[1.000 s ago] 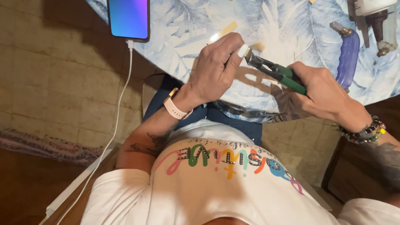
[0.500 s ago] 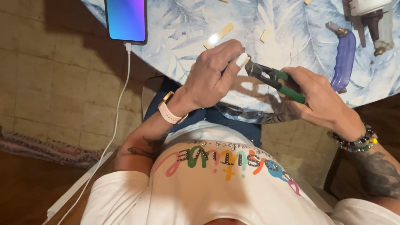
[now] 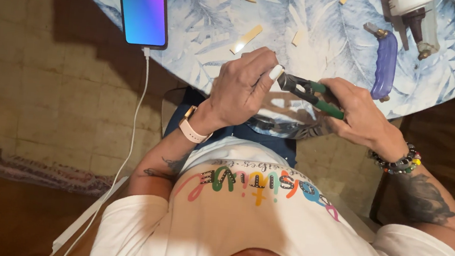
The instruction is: Cutting small mosaic tiles using a tile nipper tool
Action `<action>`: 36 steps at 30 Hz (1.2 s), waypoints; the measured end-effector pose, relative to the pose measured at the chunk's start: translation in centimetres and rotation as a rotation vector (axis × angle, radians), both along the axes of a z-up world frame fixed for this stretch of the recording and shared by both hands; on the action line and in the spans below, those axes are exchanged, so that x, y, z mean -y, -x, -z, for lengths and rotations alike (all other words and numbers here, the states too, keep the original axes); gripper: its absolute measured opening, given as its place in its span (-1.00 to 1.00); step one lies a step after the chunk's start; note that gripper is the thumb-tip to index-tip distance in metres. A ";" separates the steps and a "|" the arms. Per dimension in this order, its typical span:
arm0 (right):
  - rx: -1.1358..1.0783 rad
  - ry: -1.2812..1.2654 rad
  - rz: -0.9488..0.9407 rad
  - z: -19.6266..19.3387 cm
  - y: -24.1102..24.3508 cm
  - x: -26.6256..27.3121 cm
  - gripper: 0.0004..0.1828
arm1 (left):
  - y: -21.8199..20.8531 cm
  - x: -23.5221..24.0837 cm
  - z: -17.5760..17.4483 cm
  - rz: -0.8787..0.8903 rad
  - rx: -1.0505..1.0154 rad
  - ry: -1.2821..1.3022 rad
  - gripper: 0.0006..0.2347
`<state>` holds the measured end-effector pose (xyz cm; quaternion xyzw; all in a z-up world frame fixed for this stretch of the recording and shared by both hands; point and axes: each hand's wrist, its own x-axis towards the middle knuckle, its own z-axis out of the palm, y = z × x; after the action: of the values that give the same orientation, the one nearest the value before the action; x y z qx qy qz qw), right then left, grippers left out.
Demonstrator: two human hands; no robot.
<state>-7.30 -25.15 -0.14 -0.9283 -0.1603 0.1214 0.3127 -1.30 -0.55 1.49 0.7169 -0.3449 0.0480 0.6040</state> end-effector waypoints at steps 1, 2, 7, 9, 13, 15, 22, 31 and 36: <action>0.004 0.000 -0.002 0.2 0.2 0.1 -0.50 | 0.2 0.0 -0.1 -0.002 0.004 0.000 -0.81; -0.002 -0.005 0.003 0.4 0.4 0.1 -0.51 | 0.3 0.0 -0.1 -0.004 0.000 0.008 -0.82; 0.004 -0.027 0.017 0.9 0.6 0.4 -0.53 | 0.5 0.1 -0.1 0.004 0.002 0.011 -0.83; -0.010 -0.038 0.029 0.5 0.7 0.2 -0.52 | 0.4 0.2 -0.1 0.011 -0.008 0.013 -0.82; 0.006 -0.034 0.029 0.4 0.7 0.3 -0.51 | 0.6 0.5 0.0 0.000 -0.009 0.009 -0.83; 0.009 -0.049 0.029 -0.1 0.6 0.1 -0.53 | 0.5 0.5 0.0 0.009 -0.006 0.016 -0.83; -0.011 -0.049 0.033 -0.1 0.9 0.0 -0.55 | 0.6 0.7 -0.1 0.024 -0.027 0.035 -0.83; -0.019 -0.055 0.030 -1.2 0.5 -0.8 -0.54 | 0.4 0.4 0.0 0.045 -0.029 0.043 -0.83; -0.030 -0.044 0.039 -0.6 0.6 -0.5 -0.55 | 0.4 0.3 0.2 0.056 -0.037 0.061 -0.83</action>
<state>-7.90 -24.67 0.45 -0.9222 -0.1400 0.1255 0.3379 -1.71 -0.86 1.27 0.6892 -0.3520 0.0284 0.6327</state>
